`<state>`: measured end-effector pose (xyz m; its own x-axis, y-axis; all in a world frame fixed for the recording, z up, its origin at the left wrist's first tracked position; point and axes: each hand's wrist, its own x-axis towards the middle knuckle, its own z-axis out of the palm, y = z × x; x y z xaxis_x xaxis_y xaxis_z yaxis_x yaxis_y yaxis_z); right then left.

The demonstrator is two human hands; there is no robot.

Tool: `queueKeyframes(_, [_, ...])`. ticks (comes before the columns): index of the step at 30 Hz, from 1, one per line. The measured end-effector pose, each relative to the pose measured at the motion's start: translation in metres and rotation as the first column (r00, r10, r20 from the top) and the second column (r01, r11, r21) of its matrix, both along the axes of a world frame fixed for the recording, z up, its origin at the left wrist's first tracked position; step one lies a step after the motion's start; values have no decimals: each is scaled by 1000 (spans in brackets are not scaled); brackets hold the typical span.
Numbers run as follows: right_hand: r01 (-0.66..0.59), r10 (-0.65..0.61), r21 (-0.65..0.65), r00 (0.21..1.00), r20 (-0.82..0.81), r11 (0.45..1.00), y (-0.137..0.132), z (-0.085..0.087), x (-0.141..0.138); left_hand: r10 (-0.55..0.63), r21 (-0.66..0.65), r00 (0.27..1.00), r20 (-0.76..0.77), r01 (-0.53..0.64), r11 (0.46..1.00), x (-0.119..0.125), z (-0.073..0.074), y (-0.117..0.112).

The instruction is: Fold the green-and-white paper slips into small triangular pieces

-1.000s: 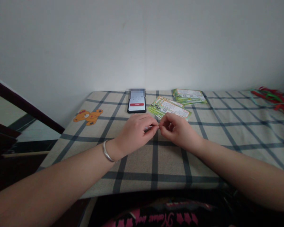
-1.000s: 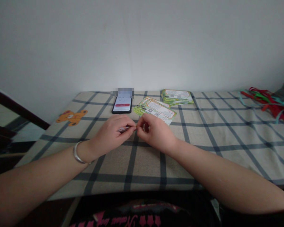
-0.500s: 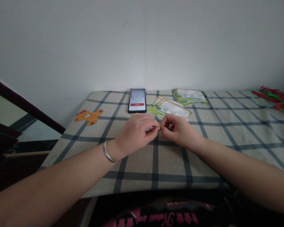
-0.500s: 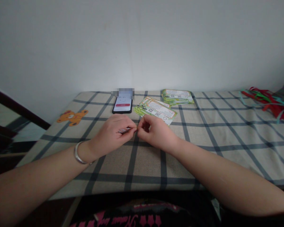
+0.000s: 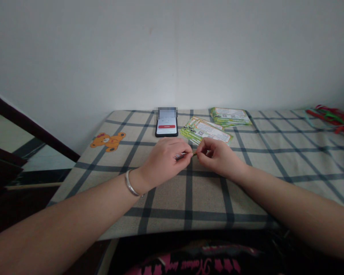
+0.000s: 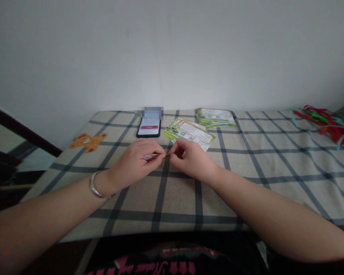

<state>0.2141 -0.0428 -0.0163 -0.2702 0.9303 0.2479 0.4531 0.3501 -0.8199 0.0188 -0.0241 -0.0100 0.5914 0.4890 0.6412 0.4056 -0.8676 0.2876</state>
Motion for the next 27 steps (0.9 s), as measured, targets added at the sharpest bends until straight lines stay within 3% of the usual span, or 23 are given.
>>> queueKeyframes(17, [-85, 76, -50, 985, -157, 995, 8, -6, 5, -7, -146, 998, 69, 17, 989, -2, 2, 2])
queueKeyframes(27, [-51, 52, 13, 994, -95, 999, 6, -1, 4, 22, -211, 998, 56, -9, 977, -1, 0, 4])
